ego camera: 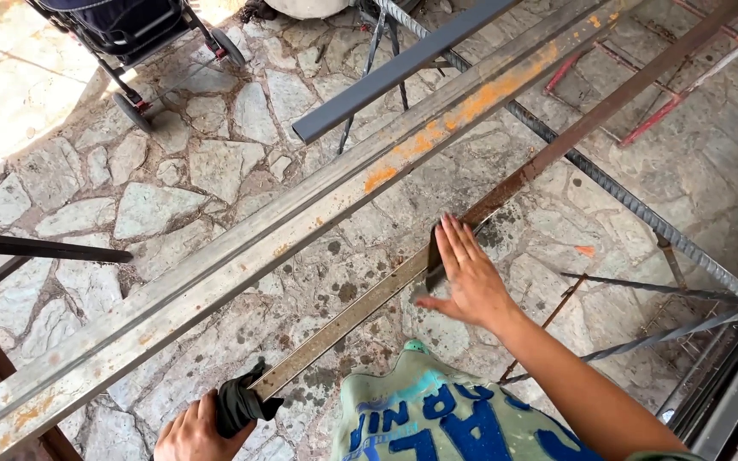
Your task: Wet sanding a long metal bar using a sanding block and a bucket of water to smooth the surface.
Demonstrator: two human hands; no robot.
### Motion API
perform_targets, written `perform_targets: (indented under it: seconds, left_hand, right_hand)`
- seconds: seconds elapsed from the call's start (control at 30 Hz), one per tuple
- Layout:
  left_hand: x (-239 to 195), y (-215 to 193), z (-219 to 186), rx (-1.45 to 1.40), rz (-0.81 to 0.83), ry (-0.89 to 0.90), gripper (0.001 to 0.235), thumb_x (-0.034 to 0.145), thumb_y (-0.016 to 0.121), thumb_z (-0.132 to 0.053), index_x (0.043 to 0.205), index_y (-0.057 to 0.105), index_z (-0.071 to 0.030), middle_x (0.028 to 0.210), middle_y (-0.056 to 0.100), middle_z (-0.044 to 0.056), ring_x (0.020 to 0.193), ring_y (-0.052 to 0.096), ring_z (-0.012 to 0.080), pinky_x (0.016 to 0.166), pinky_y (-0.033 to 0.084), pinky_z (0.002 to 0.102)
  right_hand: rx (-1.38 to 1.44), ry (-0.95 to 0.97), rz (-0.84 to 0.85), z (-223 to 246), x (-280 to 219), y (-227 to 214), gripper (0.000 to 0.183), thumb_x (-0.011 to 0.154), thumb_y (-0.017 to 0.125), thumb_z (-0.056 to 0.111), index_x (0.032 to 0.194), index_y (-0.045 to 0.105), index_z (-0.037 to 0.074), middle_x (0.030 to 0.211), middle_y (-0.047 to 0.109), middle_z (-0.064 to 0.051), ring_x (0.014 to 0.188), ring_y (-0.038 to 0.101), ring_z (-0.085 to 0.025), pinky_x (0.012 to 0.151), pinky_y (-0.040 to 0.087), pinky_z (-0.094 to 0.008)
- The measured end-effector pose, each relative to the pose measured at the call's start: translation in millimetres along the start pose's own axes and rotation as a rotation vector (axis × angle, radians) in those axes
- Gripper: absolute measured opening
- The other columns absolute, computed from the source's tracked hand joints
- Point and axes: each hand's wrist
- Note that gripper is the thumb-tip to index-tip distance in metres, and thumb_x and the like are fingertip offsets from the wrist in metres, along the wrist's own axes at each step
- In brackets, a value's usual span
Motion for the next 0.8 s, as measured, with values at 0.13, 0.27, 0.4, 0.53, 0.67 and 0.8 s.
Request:
perform_targets:
  seconds: [0.13,0.27,0.4,0.53,0.67,0.8]
  left_hand:
    - [-0.1,2.7,3.3,0.032,-0.022,0.023,0.072,0.064,0.06,-0.089,0.104,0.067,-0.03,0.072,0.067,-0.01,0.064,0.068,0.0118,0.061,0.053,0.027]
    - [-0.6,2.5,3.3,0.008,-0.008,0.01,0.073,0.062,0.062,-0.088,0.105,0.067,-0.029,0.073,0.067,-0.01,0.067,0.069,0.0128,0.065,0.057,0.029]
    - [0.2,-7.8,-2.2,0.028,0.024,-0.015,0.073,0.063,0.059,-0.09,0.105,0.068,-0.03,0.074,0.069,-0.012,0.065,0.068,0.0093,0.064,0.056,0.025]
    - [-2.0,2.2,2.2,0.041,0.001,-0.006,0.073,0.062,0.062,-0.088,0.105,0.066,-0.028,0.075,0.067,-0.01,0.068,0.069,0.0126,0.065,0.056,0.029]
    - [1.2,-8.8,1.2,0.038,0.031,0.013,0.073,0.064,0.063,-0.088,0.103,0.065,-0.026,0.073,0.068,-0.009,0.068,0.07,0.0112,0.065,0.059,0.03]
    - [1.8,-15.7,2.3,0.045,0.104,0.041,0.072,0.068,0.063,-0.084,0.108,0.066,-0.025,0.08,0.071,-0.009,0.073,0.074,0.0108,0.068,0.063,0.03]
  right_hand:
    - [-0.11,-0.008,-0.099,25.8,15.7,-8.1,0.114,0.081,-0.008,0.086,0.148,0.002,-0.005,0.157,-0.001,-0.021,0.146,0.0,-0.028,0.123,-0.003,-0.036]
    - [0.168,-0.092,0.123,4.2,-10.2,-5.1,0.112,0.081,0.006,0.085,0.148,-0.006,-0.004,0.157,-0.009,-0.02,0.145,-0.007,-0.029,0.12,-0.003,-0.038]
    - [-0.12,0.024,-0.023,-19.4,9.7,20.7,0.116,0.085,0.005,0.089,0.148,-0.001,-0.007,0.158,-0.005,-0.023,0.147,-0.003,-0.03,0.122,-0.002,-0.036]
    - [0.129,-0.126,-0.026,9.3,1.5,-9.4,0.115,0.079,-0.006,0.086,0.147,-0.006,-0.007,0.157,-0.01,-0.021,0.146,-0.008,-0.029,0.12,-0.004,-0.036]
    - [0.258,-0.097,0.108,-20.3,-10.0,8.8,0.118,0.08,0.014,0.088,0.148,-0.006,-0.006,0.157,-0.007,-0.021,0.146,-0.005,-0.029,0.119,-0.002,-0.037]
    - [-0.148,-0.059,-0.15,3.3,19.8,9.6,0.122,0.08,-0.005,0.094,0.148,0.0,-0.007,0.157,-0.002,-0.023,0.147,-0.002,-0.032,0.123,-0.002,-0.039]
Point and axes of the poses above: each hand's wrist, its own x-axis towards the middle knuckle, its own y-axis out of the palm, z = x × y
